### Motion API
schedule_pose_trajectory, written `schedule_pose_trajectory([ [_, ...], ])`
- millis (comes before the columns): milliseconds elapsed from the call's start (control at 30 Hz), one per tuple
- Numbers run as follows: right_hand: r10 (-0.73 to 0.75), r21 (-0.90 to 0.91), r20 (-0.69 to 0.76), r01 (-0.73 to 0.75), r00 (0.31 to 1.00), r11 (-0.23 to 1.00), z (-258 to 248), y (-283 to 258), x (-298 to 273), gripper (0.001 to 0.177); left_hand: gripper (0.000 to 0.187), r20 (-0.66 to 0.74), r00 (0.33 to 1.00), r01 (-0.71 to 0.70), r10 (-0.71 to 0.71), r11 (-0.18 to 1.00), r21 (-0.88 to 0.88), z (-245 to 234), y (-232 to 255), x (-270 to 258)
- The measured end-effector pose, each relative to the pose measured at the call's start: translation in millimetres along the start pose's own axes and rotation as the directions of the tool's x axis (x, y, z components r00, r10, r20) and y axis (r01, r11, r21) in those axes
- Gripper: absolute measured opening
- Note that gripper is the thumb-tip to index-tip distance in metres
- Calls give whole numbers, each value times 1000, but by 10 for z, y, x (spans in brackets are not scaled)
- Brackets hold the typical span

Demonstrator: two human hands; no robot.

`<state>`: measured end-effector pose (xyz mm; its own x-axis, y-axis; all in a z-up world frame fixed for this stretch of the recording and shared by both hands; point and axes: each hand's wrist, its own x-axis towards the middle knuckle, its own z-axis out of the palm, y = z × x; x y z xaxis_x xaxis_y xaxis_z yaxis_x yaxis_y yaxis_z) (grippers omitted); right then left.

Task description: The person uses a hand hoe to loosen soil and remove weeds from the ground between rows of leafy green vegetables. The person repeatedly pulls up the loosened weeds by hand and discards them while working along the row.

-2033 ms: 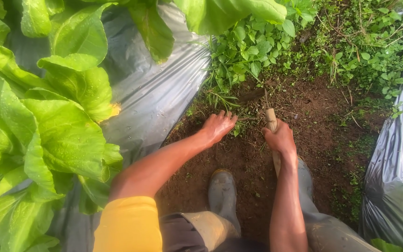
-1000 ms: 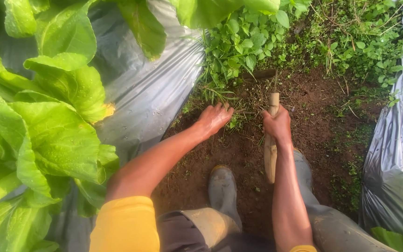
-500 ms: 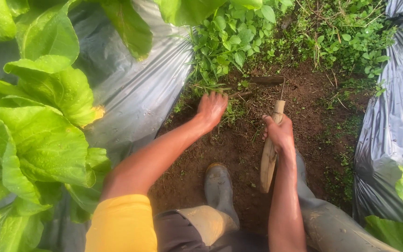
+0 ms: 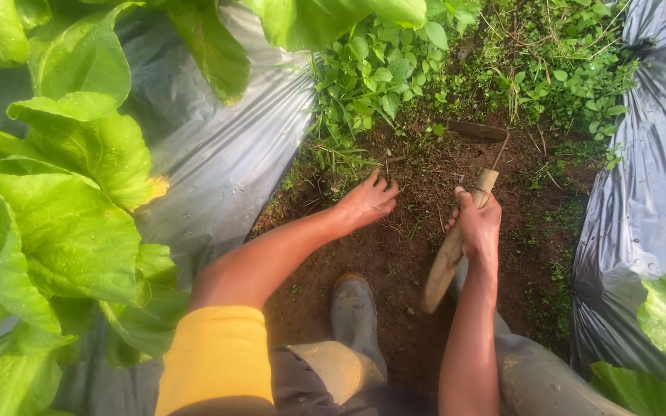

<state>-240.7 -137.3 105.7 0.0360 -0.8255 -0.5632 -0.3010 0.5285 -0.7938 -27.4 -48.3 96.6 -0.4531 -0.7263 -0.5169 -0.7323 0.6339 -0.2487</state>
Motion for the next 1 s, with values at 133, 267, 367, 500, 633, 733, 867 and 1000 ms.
schedule_pose_trajectory([
  [133, -6, 106, -59, 12, 998, 994, 147, -66, 6, 20, 17, -135, 988, 56, -75, 989, -140, 1169, 226, 527],
  [267, 0, 201, -56, 11, 998, 979, 278, 153, 310, 20, 14, -170, 965, 153, -200, 954, -256, 1555, 485, 702],
  [367, 25, 247, 9, -26, 1000, 969, 590, 403, 467, 15, 10, -248, 925, 179, -288, 905, -386, 1043, 334, 287],
  [500, 146, 277, 105, -170, 984, 946, 894, 654, 155, 15, 48, -268, 878, 118, -396, 722, -682, 534, -50, 33],
  [633, 201, 172, 125, -221, 972, 960, 886, 936, 31, 14, 66, -295, 746, 105, -597, 542, -834, -63, -428, 32],
  [733, 244, 87, 235, -270, 941, 959, 745, 818, -77, 12, 81, -147, 767, 135, -624, 381, -915, -164, -585, 246],
  [867, 179, -97, 346, -155, 921, 983, 491, 553, -143, 7, 70, 101, 875, 297, -474, 359, -885, 13, -695, 534],
  [1000, 157, -128, 430, -112, 889, 986, 263, 309, -198, 5, 29, 257, 896, 361, -362, 259, -896, 138, -733, 632],
])
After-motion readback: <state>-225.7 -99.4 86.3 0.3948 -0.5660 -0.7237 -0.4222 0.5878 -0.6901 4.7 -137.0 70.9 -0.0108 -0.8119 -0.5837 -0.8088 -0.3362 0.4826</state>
